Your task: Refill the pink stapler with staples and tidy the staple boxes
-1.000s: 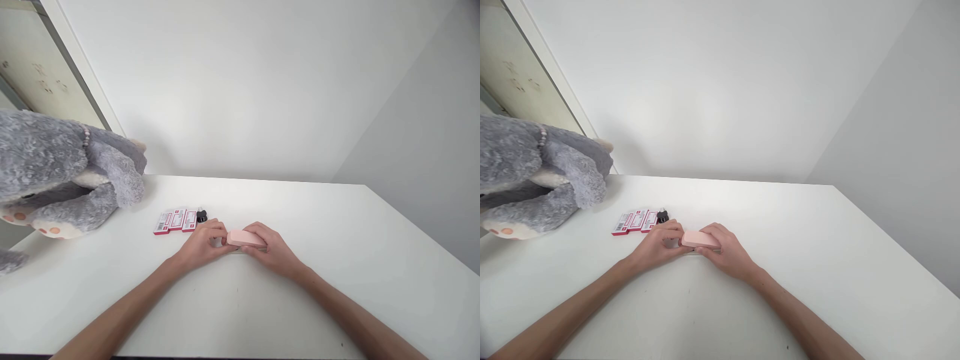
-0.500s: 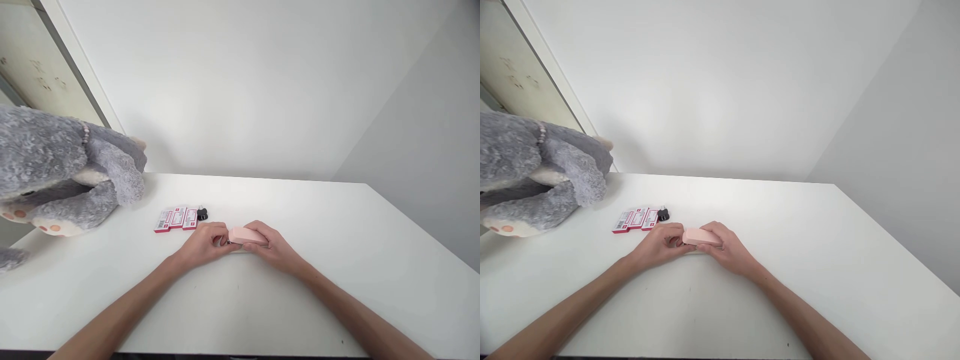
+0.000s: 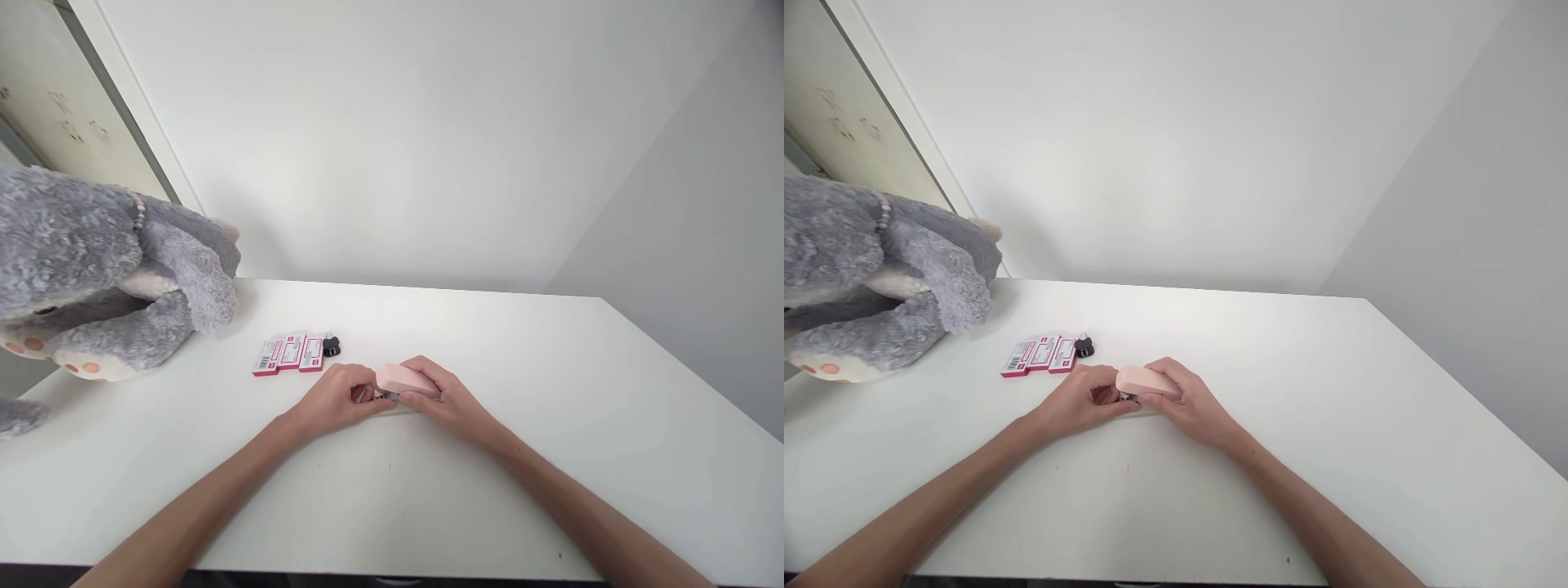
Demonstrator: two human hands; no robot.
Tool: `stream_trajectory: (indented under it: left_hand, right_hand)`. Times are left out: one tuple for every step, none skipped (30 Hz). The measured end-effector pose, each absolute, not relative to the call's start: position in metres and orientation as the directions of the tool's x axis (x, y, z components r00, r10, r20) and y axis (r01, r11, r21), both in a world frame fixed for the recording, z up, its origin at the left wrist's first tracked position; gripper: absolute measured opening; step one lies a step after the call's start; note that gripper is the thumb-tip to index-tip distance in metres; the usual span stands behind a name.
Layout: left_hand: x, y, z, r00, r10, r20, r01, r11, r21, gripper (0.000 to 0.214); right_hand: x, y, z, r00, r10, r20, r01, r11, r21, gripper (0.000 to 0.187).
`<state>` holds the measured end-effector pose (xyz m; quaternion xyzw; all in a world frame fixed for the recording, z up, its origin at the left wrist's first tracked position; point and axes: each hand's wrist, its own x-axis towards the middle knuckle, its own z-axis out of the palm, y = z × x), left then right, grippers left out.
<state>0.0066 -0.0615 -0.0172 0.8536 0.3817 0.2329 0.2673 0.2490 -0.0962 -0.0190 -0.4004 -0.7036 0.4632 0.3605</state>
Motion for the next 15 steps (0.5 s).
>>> stream_trajectory:
  left_hand:
    - [0.0069, -0.0619, -0.0169, 0.602, 0.772, 0.201, 0.524, -0.573, 0.630, 0.044]
    - [0.0072, -0.0623, -0.0167, 0.607, 0.767, 0.209, 0.519, -0.582, 0.626, 0.041]
    - [0.0077, -0.0627, -0.0166, 0.614, 0.758, 0.220, 0.511, -0.594, 0.622, 0.037]
    - [0.0082, -0.0630, -0.0167, 0.622, 0.748, 0.231, 0.502, -0.608, 0.616, 0.032]
    - [0.0087, -0.0632, -0.0169, 0.633, 0.736, 0.241, 0.492, -0.622, 0.609, 0.029]
    - [0.0091, -0.0632, -0.0173, 0.642, 0.725, 0.249, 0.483, -0.635, 0.603, 0.027]
    - [0.0094, -0.0632, -0.0177, 0.649, 0.717, 0.254, 0.477, -0.644, 0.598, 0.026]
    - [0.0096, -0.0631, -0.0180, 0.657, 0.710, 0.254, 0.474, -0.651, 0.593, 0.026]
    - [0.0095, -0.0630, -0.0180, 0.665, 0.703, 0.251, 0.471, -0.656, 0.590, 0.027]
    - [0.0092, -0.0630, -0.0176, 0.674, 0.697, 0.245, 0.468, -0.660, 0.588, 0.027]
    - [0.0087, -0.0632, -0.0167, 0.684, 0.690, 0.239, 0.465, -0.664, 0.585, 0.027]
    - [0.0082, -0.0637, -0.0154, 0.692, 0.682, 0.236, 0.460, -0.670, 0.583, 0.029]
    - [0.0075, -0.0645, -0.0138, 0.696, 0.677, 0.239, 0.457, -0.675, 0.580, 0.031]
    - [0.0070, -0.0654, -0.0120, 0.693, 0.677, 0.248, 0.456, -0.678, 0.577, 0.032]
    - [0.0066, -0.0665, -0.0102, 0.686, 0.679, 0.261, 0.457, -0.681, 0.572, 0.032]
  right_hand:
    - [0.2489, -0.0964, -0.0181, -0.421, 0.898, 0.129, 0.222, 0.239, -0.945, 0.026]
    - [0.2488, -0.0968, -0.0172, -0.423, 0.898, 0.121, 0.210, 0.227, -0.951, 0.027]
    - [0.2487, -0.0972, -0.0163, -0.427, 0.897, 0.113, 0.197, 0.214, -0.957, 0.028]
    - [0.2486, -0.0976, -0.0157, -0.432, 0.896, 0.107, 0.184, 0.204, -0.962, 0.029]
    - [0.2487, -0.0979, -0.0153, -0.436, 0.894, 0.104, 0.172, 0.196, -0.965, 0.030]
    - [0.2489, -0.0982, -0.0152, -0.442, 0.891, 0.103, 0.161, 0.192, -0.968, 0.030]
    - [0.2492, -0.0984, -0.0153, -0.447, 0.889, 0.103, 0.154, 0.190, -0.970, 0.031]
    - [0.2497, -0.0983, -0.0156, -0.453, 0.885, 0.104, 0.149, 0.191, -0.970, 0.032]
    - [0.2502, -0.0982, -0.0160, -0.460, 0.881, 0.108, 0.146, 0.195, -0.970, 0.032]
    - [0.2507, -0.0979, -0.0164, -0.468, 0.876, 0.113, 0.144, 0.202, -0.969, 0.033]
    - [0.2512, -0.0976, -0.0168, -0.476, 0.871, 0.120, 0.144, 0.212, -0.967, 0.033]
    - [0.2515, -0.0973, -0.0170, -0.481, 0.868, 0.125, 0.145, 0.220, -0.965, 0.034]
    - [0.2518, -0.0971, -0.0170, -0.484, 0.865, 0.129, 0.147, 0.226, -0.963, 0.035]
    - [0.2519, -0.0970, -0.0169, -0.486, 0.864, 0.130, 0.148, 0.228, -0.962, 0.036]
    - [0.2519, -0.0971, -0.0165, -0.487, 0.864, 0.128, 0.150, 0.227, -0.962, 0.037]
